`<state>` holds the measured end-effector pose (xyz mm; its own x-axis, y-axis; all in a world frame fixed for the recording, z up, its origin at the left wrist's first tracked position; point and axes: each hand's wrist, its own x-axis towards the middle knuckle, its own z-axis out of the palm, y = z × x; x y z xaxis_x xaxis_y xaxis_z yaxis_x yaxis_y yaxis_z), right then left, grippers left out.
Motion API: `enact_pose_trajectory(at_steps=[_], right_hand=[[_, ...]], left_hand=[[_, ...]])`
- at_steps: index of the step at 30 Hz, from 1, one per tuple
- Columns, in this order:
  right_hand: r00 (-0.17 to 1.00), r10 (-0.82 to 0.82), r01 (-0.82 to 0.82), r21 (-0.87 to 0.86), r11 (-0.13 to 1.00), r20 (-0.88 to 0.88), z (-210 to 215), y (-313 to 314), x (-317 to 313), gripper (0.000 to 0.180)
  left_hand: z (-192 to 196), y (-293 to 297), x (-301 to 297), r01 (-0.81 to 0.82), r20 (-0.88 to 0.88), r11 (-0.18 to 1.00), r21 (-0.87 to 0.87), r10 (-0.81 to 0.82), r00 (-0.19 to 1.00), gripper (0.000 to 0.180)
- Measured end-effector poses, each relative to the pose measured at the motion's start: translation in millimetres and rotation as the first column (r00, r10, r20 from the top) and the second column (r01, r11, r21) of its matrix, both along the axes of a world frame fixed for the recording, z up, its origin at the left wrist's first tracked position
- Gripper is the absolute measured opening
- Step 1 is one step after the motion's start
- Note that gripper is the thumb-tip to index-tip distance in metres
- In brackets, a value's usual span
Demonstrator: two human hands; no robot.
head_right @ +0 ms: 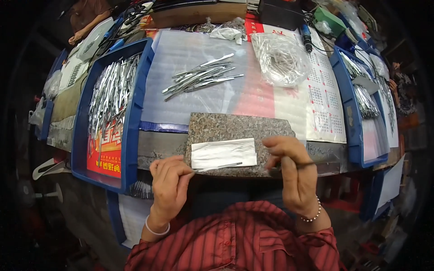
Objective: Sorting and assembling small metal pins into trays and paper envelopes at a workshop bench.
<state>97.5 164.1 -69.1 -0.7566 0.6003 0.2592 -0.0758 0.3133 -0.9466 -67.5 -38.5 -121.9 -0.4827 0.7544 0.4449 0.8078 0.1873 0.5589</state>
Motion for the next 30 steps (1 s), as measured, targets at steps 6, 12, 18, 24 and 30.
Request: enact_pose_trajectory(at_steps=[6,12,18,24,30], right_hand=[[0.909,0.345,-0.186,-0.513,0.838,0.234,-26,-6,5,0.027],[0.87,0.445,-0.236,-0.611,0.756,0.214,-31,-21,5,0.02],[0.829,0.463,-0.227,-0.569,0.79,0.312,-29,-31,8,0.013],[0.83,0.454,-0.292,-0.441,0.849,0.324,-37,-38,4,0.013],[0.836,0.443,-0.34,-0.329,0.881,0.324,-46,-47,-4,0.011]], left_hand=[[16,-20,22,-0.004,0.126,0.996,0.089,-0.007,0.992,0.02],[15,-36,41,-0.016,0.188,0.996,0.084,0.0,0.982,0.02],[9,-50,52,-0.039,0.44,0.998,0.059,0.009,0.898,0.013],[-5,-62,54,-0.074,0.849,0.997,0.029,0.015,0.528,0.012],[-11,-64,49,-0.062,0.891,0.998,-0.031,0.055,0.45,0.015]])
